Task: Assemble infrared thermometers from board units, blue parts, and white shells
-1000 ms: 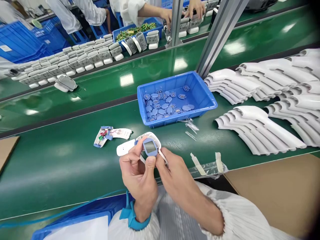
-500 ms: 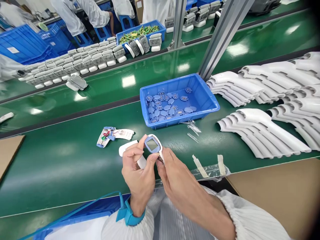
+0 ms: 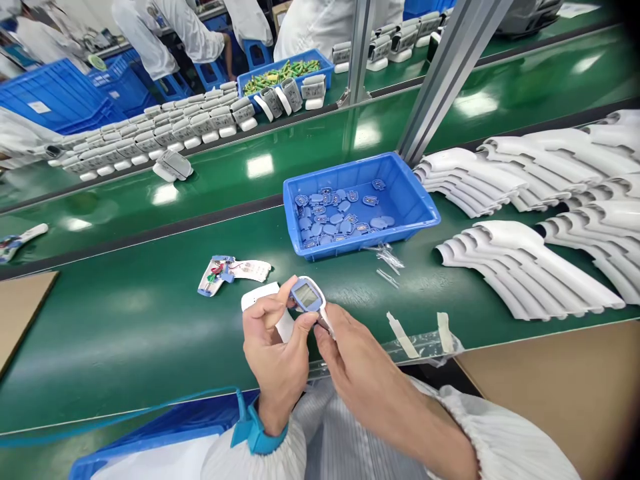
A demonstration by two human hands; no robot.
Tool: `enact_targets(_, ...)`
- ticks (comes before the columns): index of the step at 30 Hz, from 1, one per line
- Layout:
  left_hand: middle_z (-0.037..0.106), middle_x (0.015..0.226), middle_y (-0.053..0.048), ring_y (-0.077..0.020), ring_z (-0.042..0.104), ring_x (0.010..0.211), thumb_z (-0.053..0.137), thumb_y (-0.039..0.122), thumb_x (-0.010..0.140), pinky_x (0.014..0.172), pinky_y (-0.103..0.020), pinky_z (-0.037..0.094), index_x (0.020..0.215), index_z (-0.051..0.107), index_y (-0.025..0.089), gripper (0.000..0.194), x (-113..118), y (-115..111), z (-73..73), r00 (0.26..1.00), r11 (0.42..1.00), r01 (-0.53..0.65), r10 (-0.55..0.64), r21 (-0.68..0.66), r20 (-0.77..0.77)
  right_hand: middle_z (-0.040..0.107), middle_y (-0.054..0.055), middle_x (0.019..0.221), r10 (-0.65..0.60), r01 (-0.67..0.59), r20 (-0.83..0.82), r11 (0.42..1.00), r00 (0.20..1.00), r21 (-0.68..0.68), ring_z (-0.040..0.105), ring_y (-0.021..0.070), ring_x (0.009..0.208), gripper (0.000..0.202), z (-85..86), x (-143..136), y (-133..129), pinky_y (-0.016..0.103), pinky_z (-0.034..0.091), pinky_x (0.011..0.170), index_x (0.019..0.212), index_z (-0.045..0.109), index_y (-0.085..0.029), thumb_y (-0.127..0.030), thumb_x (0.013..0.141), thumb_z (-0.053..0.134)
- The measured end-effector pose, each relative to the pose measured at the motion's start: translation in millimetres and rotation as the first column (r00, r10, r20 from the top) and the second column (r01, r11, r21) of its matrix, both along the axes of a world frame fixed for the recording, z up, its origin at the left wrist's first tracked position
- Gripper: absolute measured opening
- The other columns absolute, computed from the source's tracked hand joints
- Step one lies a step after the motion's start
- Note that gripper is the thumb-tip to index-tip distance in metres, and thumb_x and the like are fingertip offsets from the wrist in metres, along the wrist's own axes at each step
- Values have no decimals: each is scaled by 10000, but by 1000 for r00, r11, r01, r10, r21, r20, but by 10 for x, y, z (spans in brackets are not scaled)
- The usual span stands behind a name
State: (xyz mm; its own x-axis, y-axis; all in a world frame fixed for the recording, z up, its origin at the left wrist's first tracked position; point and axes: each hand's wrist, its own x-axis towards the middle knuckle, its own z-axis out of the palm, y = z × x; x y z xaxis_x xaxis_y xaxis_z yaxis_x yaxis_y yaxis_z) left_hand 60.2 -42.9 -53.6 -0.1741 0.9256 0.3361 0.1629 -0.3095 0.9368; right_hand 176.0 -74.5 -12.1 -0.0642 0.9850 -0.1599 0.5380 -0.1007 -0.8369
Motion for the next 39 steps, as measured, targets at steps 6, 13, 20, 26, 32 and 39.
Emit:
enact_targets(6,751,1084,-68,-253,680,1146,782,217,819,970,-394,509,1001,510,223,327,-69,-3,38,973,998,-35,20,-60,-229,603,62,922,-17,-8,310,997,951,79,603,179,636,202,-145,-60,-22,302,423,524,1105,489,-176,-98,969,361)
enact_targets(13,745,1125,-45,-242,705,1099,738,271,866,885,-357,550,1034,513,245,282,-135,55,198,889,996,49,-79,-78,-452,579,32,868,-58,-56,469,972,881,226,599,165,608,234,-199,-41,-73,288,379,470,1121,447,-187,-61,967,325)
enact_targets(20,732,1194,-62,-225,729,972,716,290,885,819,-351,570,1007,520,245,235,-46,15,188,813,1000,4,11,25,-582,599,36,910,-167,95,379,975,910,202,609,161,597,281,-177,-71,-95,285,383,479,1207,415,-208,-73,980,322)
enact_targets(26,701,1246,-91,-225,720,1051,681,238,901,788,-299,579,1066,521,241,230,-63,-7,228,853,998,47,-61,-40,-519,591,59,893,-74,-21,385,971,920,237,600,178,591,272,-195,-25,-87,295,394,463,1164,449,-159,-69,971,282)
enact_targets(32,727,1201,-48,-242,714,1079,737,209,846,877,-346,569,1021,544,256,264,-100,114,252,856,982,135,-183,-133,-484,611,105,926,-48,-24,413,986,909,167,587,193,624,287,-205,-32,-110,318,432,520,1146,500,-135,-100,981,268)
enact_targets(39,601,1404,-80,-249,620,1229,651,290,920,1002,-395,530,1318,547,279,411,-475,357,292,807,961,229,-278,-158,-521,569,0,745,-55,25,-247,992,968,-124,520,138,625,277,4,255,14,262,428,558,961,526,-208,-402,1042,345)
